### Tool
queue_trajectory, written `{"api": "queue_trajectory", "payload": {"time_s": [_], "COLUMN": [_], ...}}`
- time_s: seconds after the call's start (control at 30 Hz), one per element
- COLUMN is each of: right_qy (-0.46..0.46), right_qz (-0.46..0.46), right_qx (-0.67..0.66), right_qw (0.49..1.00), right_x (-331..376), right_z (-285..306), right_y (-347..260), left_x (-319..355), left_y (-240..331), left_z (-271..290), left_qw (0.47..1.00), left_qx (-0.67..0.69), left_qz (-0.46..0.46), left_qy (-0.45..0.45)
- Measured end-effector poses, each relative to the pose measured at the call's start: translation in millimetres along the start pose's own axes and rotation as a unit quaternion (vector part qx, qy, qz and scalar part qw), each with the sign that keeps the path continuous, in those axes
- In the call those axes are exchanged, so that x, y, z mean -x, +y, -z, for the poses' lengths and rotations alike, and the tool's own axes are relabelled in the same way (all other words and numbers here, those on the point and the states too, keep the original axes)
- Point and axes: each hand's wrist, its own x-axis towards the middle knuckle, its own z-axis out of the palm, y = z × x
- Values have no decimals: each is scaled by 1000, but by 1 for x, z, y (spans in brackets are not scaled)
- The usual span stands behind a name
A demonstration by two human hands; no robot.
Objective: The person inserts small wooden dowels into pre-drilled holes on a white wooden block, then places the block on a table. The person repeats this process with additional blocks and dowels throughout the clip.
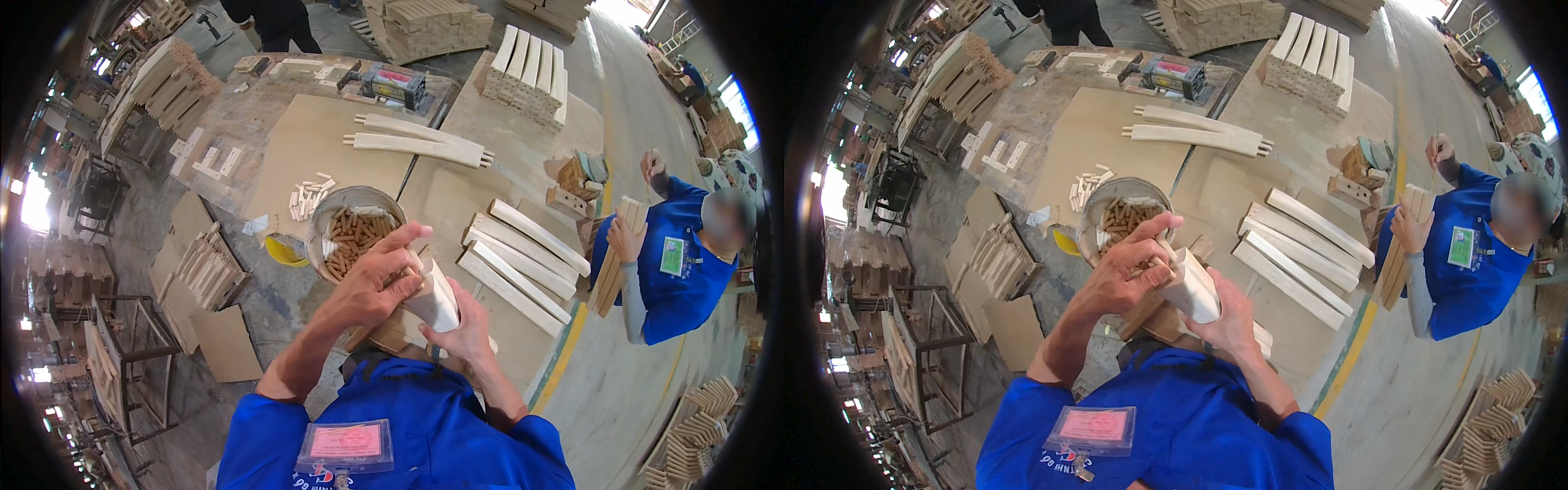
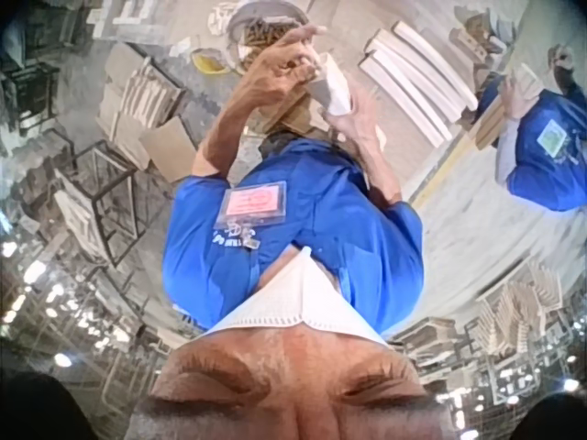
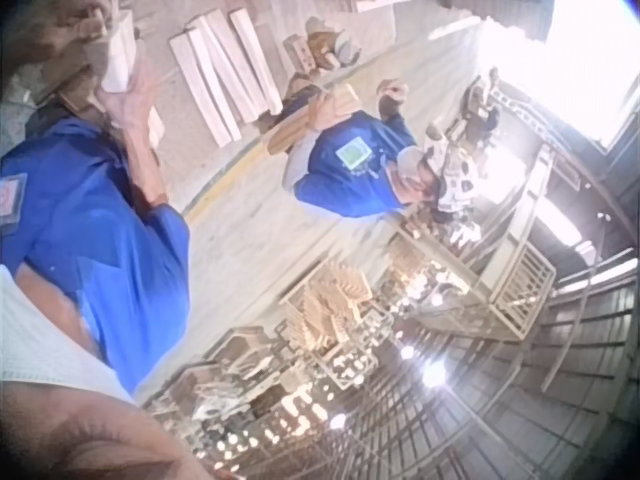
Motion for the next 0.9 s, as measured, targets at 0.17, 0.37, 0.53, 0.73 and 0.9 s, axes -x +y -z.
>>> {"api": "queue_trajectory", "payload": {"time_s": [0.17, 0.37, 0.53, 0.73, 0.9], "right_qy": [1, -86, -58, -43, -76], "right_qz": [11, -26, 3, -31, -59], "right_qx": [-31, -151, -228, -226, -221], "right_qw": [999, 984, 972, 973, 971], "right_x": [2, 13, 42, 63, 60], "right_z": [13, 61, 71, 66, 67], "right_y": [10, 10, 25, 32, 35], "left_x": [-2, 79, 134, 136, 84], "left_y": [12, -85, -169, -138, 15], "left_z": [-7, -72, -132, -86, 0], "left_qw": [995, 965, 887, 960, 907], "left_qx": [-27, -167, -376, -122, 314], "left_qz": [-81, 89, 256, 247, 148], "left_qy": [56, 183, 80, 49, 239]}}
